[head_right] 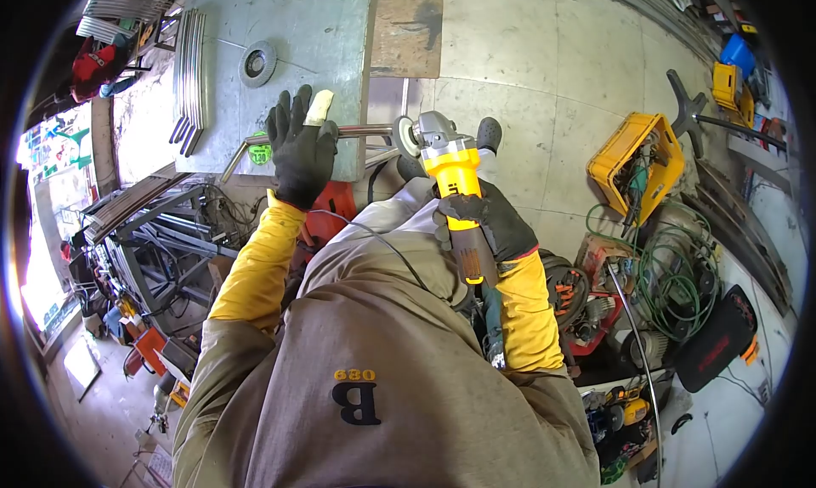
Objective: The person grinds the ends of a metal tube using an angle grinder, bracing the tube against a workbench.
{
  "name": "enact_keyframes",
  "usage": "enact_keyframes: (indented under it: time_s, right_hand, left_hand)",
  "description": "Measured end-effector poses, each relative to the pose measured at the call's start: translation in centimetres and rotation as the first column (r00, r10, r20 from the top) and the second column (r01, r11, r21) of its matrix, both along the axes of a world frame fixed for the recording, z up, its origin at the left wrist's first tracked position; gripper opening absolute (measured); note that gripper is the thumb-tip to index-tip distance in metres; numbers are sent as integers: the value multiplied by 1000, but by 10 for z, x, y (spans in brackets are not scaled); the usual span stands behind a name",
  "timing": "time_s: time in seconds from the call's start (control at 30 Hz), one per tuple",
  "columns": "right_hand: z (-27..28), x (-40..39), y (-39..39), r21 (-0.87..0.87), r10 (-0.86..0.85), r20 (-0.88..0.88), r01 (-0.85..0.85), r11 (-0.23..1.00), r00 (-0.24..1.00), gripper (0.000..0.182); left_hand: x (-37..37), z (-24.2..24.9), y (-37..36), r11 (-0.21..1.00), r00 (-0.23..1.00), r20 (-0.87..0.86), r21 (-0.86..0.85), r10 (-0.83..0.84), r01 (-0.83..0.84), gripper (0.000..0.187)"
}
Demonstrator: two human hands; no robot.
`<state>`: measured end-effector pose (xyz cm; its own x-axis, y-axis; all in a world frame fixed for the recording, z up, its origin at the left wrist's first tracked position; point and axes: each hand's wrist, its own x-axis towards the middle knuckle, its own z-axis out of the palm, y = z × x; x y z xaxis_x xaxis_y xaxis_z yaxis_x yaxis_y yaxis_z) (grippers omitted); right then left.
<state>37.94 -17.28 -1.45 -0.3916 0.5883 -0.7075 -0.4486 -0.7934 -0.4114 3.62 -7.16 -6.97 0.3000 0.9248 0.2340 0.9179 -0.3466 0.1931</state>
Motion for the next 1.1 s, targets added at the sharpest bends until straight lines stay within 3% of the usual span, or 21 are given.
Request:
enact_keyframes:
  time_s: [0.5, 0.7, 0.87, 1.1]
  right_hand:
    - [-9, 8, -6, -59, -15, -29, 13, 998, 999, 52]
    - [-1, 6, 3, 3, 22, 47, -22, 1000, 999, 52]
    - [-6, 16, 11, 84, 185, 240, -210, 974, 953, 53]
    - [-5, 11, 8, 105, 115, 195, -137, 985, 974, 54]
  left_hand:
    - [1, -2, -5, 1000, 998, -48, -6, 27, -28, 49]
    - [5, -1, -5, 999, 999, -29, 11, 34, -34, 48]
    - [4, -1, -4, 1000, 999, -43, 14, 19, -18, 49]
    - [6, 1, -4, 1000, 1000, 1, 31, 5, -5, 48]
